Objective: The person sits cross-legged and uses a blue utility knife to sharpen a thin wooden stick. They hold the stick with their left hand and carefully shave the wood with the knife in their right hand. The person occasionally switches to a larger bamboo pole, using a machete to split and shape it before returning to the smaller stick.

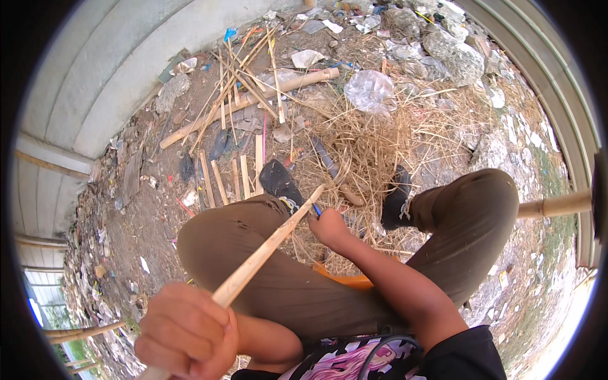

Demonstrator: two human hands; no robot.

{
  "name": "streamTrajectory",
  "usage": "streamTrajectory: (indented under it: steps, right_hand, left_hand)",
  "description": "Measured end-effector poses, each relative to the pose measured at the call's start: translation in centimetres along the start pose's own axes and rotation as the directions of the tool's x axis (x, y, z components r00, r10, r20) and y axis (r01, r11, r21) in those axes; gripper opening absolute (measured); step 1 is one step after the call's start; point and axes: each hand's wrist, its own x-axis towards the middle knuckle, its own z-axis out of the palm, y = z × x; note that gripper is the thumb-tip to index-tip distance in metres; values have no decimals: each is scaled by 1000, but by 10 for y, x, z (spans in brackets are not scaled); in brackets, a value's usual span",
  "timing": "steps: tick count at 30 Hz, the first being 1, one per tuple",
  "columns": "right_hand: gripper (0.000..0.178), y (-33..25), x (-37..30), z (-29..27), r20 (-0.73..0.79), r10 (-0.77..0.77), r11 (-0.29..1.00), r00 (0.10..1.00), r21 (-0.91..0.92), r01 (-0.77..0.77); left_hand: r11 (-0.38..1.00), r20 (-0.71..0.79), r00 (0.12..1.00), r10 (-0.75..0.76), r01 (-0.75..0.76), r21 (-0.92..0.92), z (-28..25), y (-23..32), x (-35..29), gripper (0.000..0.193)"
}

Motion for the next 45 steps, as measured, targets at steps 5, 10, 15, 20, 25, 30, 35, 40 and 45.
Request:
streamTrajectory:
  steps: [5, 10, 15, 20, 25, 30, 35, 40, 45]
  right_hand:
    - [39, -21, -57, -5, -6, -196, 978, 981, 70, 196]
    - [38, -36, -94, -3, -46, -199, 979, 979, 30, 201]
    - [32, -27, -74, 4, -103, -328, 942, 939, -116, 316]
    - [24, -21, -47, 0, -101, -280, 951, 955, -161, 263]
    - [24, -46, -56, -15, -15, -151, 965, 988, -221, 144]
    - [24, -45, -53, -21, -11, -100, 965, 995, -246, 95]
    - [25, -35, -52, -26, -25, -58, 958, 998, -282, 49]
    - [26, 0, -21, -8, -81, -72, 967, 994, -251, 50]
    - [28, 28, 10, -1, -28, 32, 968, 999, -247, -38]
  left_hand:
    - [998, 0, 998, -61, 61, 16, -3, 6, 1, 61]
    - [997, 15, 998, -59, 58, 42, -3, 11, -6, 64]
    - [999, -17, 999, -35, 35, 8, -10, 14, -9, 69]
    - [999, -16, 999, -44, 44, 14, -9, 11, -13, 67]
    - [999, -33, 999, -43, 44, 24, -14, 16, -11, 67]
    - [999, -48, 998, -45, 46, 15, -15, 13, -9, 67]
    - [998, -70, 996, -51, 53, 32, -7, 13, -11, 67]
    - [998, -32, 999, -28, 30, 49, 6, 11, -14, 66]
    - [999, 29, 999, 30, -31, 33, 13, 7, -12, 55]
